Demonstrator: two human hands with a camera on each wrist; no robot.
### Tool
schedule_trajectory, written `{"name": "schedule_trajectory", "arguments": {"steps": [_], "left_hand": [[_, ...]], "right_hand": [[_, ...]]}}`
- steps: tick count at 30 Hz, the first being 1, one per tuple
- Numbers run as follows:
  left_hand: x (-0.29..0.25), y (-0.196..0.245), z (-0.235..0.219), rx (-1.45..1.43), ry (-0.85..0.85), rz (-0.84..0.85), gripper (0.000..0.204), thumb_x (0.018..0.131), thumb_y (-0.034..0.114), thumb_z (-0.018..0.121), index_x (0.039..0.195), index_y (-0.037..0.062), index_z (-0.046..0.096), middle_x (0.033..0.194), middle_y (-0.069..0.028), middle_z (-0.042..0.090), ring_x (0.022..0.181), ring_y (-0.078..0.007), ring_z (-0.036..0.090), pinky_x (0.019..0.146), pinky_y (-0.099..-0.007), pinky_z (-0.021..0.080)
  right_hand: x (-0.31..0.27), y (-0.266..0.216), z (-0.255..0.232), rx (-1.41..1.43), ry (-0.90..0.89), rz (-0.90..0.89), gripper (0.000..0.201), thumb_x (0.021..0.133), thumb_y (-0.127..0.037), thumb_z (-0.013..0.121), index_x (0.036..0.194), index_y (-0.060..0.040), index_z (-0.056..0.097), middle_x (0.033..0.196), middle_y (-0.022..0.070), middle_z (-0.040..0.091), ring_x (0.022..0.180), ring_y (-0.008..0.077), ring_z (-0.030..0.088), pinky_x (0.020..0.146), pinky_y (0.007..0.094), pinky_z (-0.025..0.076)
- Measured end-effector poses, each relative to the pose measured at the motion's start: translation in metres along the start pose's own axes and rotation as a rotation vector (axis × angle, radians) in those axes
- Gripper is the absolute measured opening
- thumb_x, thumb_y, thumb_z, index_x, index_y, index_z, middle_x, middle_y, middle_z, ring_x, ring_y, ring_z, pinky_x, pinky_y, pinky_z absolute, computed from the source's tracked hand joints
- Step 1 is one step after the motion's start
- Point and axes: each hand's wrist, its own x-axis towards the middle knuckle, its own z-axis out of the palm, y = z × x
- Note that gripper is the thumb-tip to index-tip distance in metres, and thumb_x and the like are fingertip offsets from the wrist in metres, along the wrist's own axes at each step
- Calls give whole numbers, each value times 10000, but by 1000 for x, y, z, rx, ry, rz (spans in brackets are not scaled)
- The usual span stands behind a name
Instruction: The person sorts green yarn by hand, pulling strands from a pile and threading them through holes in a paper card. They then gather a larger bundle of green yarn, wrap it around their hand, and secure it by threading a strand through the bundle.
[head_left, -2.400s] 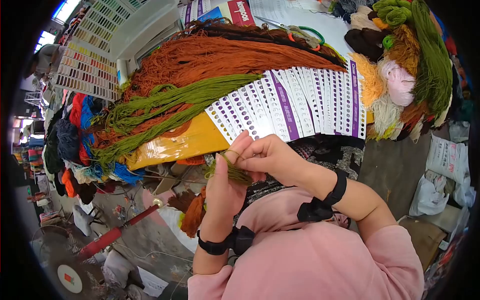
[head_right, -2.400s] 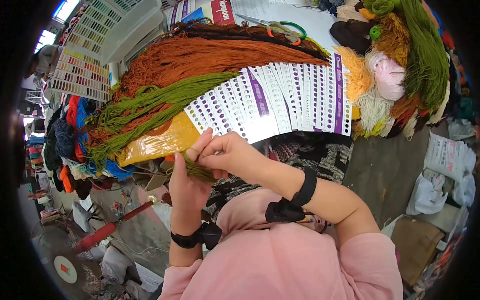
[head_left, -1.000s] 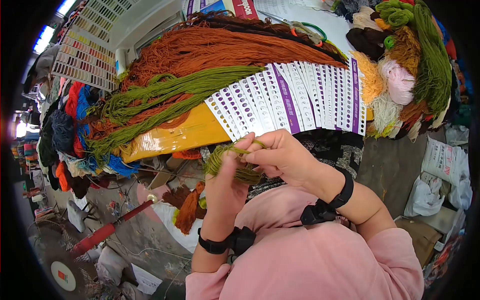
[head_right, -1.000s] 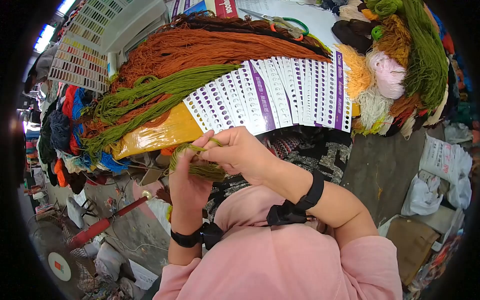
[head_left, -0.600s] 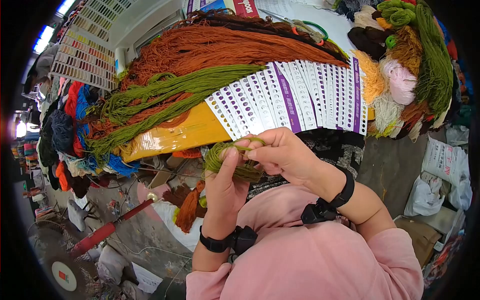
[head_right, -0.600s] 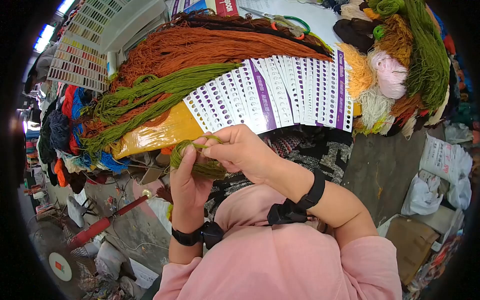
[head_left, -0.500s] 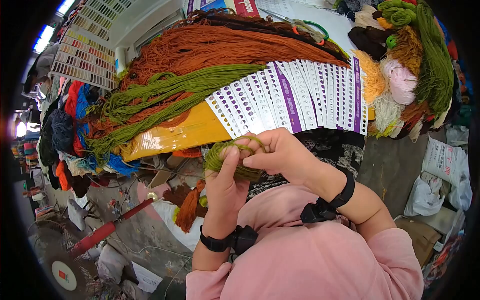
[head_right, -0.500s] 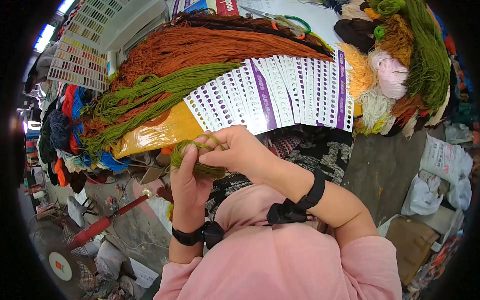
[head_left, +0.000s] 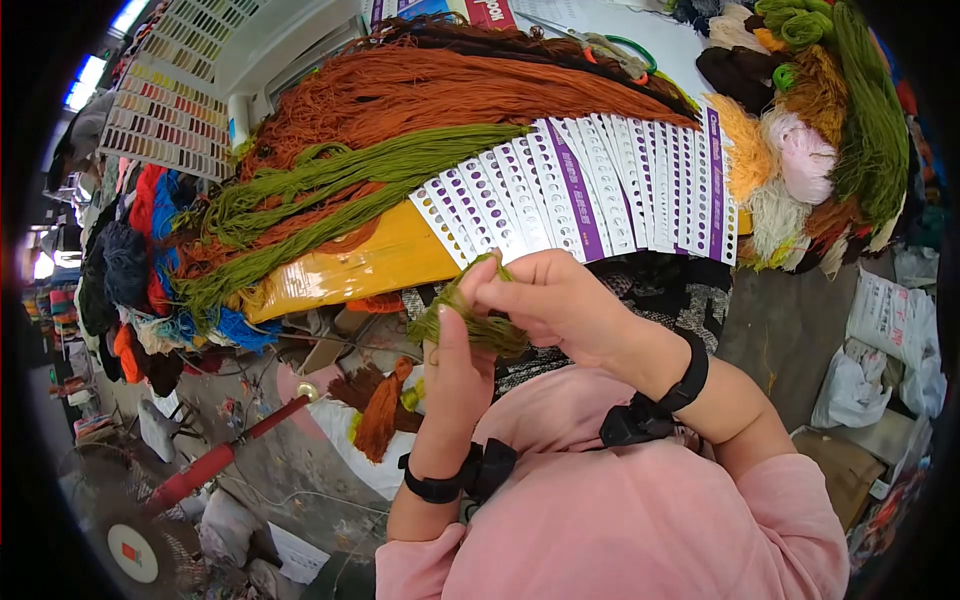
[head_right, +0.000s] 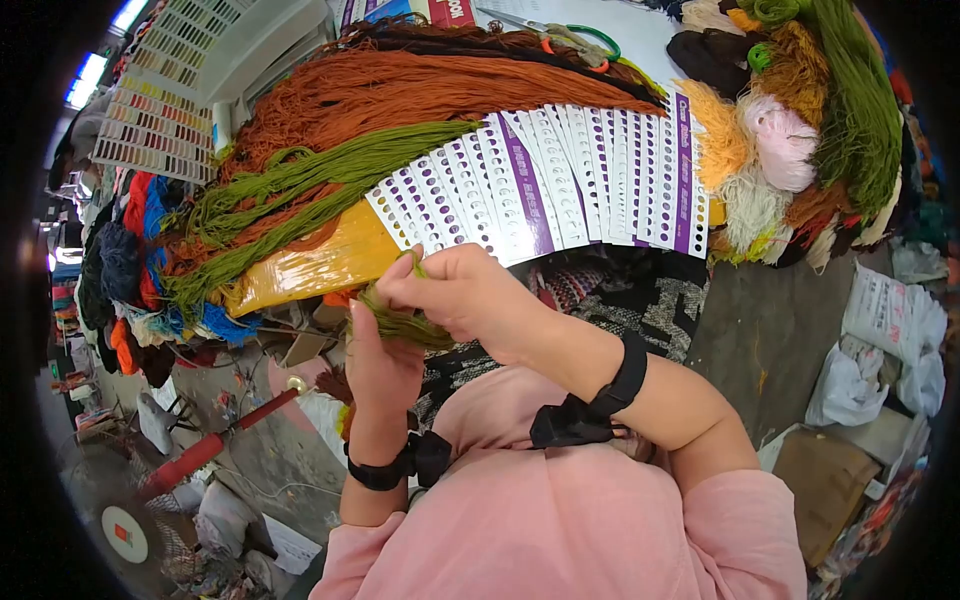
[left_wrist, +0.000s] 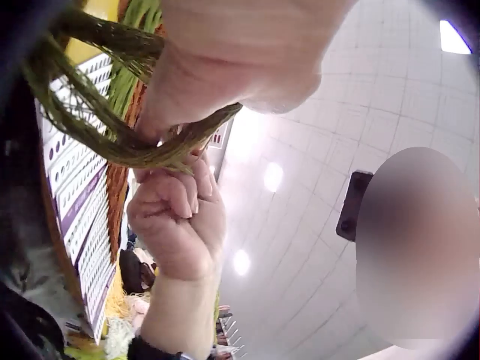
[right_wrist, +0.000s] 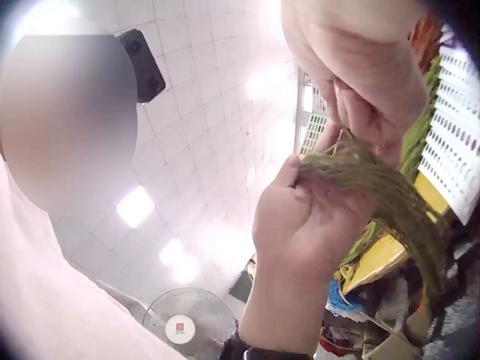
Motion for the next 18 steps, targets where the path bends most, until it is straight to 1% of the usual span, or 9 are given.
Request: {"name": "schedule_trajectory", "arguments": {"steps": [2, 3, 5, 9, 11, 12, 14, 15, 18], "left_hand": [[-1, 3, 3, 98, -34, 4, 590, 880, 430, 189, 1218, -41, 304, 1253, -141, 340, 1139, -204, 356, 928, -329, 308], [-1, 5, 5, 147, -51, 6, 597, 879, 433, 191, 1219, -45, 299, 1256, -144, 336, 1137, -206, 358, 932, -327, 303], [0, 9, 5, 17, -53, -27, 597, 877, 433, 198, 1215, -49, 303, 1253, -148, 339, 1133, -214, 363, 935, -331, 300], [1, 10, 4, -316, -63, -92, 602, 873, 437, 204, 1210, -51, 307, 1246, -156, 344, 1119, -227, 377, 926, -341, 317], [1, 11, 5, -372, -24, -99, 509, 885, 349, 257, 1187, -50, 348, 1193, -152, 401, 1066, -208, 427, 891, -324, 354], [1, 12, 6, -400, -4, -102, 462, 891, 305, 284, 1175, -50, 368, 1167, -151, 430, 1039, -198, 452, 873, -315, 372], [0, 9, 3, -236, -8, -58, 461, 892, 307, 276, 1177, -44, 361, 1208, -154, 385, 1081, -217, 415, 900, -352, 349], [0, 8, 2, -154, -10, -35, 460, 892, 308, 271, 1177, -42, 357, 1228, -156, 362, 1102, -226, 397, 913, -370, 337], [0, 8, 0, -259, -26, -71, 401, 891, 250, 298, 1161, -36, 380, 1211, -151, 379, 1086, -224, 412, 906, -376, 344]], "right_hand": [[1, -1, 8, -197, 22, -37, 124, 744, -110, 560, 670, -10, 558, 532, -30, 461, 433, 19, 355, 382, 169, 238], [0, -2, 8, -173, 15, -40, 111, 734, -99, 565, 670, -9, 562, 538, -27, 467, 435, 17, 355, 381, 169, 240], [-1, -2, 9, -128, 3, -48, 85, 714, -78, 575, 671, -5, 571, 550, -22, 479, 438, 14, 356, 380, 170, 244], [-2, -2, 8, -34, 48, -60, 62, 690, -27, 561, 654, 22, 574, 702, 24, 545, 459, 32, 389, 387, 170, 271], [-4, -4, 8, 42, 28, -71, 60, 687, -20, 557, 656, 30, 572, 807, 31, 561, 473, 32, 390, 390, 169, 271], [-3, -3, 6, 55, 20, -63, 57, 687, -17, 555, 661, 30, 575, 848, 30, 555, 475, 31, 386, 390, 170, 271], [-2, 0, 2, 83, 3, -49, 53, 688, -12, 551, 671, 30, 579, 930, 28, 545, 480, 29, 377, 390, 171, 270], [-1, 1, 2, 83, 6, -57, 50, 689, -14, 550, 680, 23, 582, 888, 23, 548, 471, 25, 365, 387, 170, 262], [-1, 1, 2, 79, 21, -59, 56, 693, -22, 548, 712, 7, 592, 760, 4, 545, 446, 13, 331, 377, 165, 235]]}}
